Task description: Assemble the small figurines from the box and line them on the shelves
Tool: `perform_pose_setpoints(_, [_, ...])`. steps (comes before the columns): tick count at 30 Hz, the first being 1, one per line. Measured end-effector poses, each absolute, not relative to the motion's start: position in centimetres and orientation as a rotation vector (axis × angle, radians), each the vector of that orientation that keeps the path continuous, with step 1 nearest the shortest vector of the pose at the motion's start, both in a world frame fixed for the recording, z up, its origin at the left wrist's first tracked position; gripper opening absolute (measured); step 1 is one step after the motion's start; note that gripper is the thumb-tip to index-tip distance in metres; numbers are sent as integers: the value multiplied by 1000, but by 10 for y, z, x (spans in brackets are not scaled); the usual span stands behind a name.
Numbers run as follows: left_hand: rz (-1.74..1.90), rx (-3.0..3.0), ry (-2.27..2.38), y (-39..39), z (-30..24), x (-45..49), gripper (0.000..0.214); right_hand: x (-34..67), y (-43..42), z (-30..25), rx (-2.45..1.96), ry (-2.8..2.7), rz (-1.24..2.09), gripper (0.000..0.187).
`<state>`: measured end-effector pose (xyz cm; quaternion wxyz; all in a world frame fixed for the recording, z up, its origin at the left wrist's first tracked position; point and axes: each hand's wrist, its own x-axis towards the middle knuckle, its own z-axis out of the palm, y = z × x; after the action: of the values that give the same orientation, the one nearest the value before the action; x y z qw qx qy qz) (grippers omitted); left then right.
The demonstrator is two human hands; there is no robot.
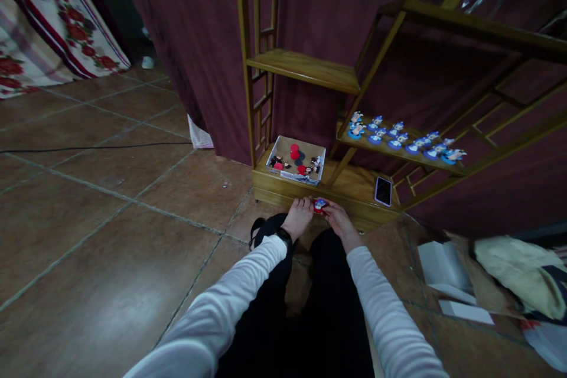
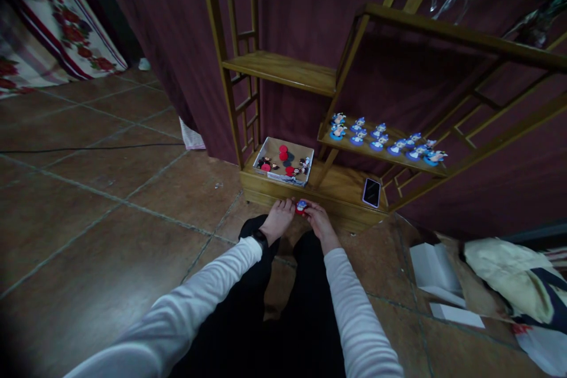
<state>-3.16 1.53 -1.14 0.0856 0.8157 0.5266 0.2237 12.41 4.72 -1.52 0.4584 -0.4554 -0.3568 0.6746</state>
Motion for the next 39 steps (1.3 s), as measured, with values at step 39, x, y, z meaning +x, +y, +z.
perform_pose_setpoints(39, [933,1058,924,50,-9,-50,48,111,39,-4,-935,-899,1709,39])
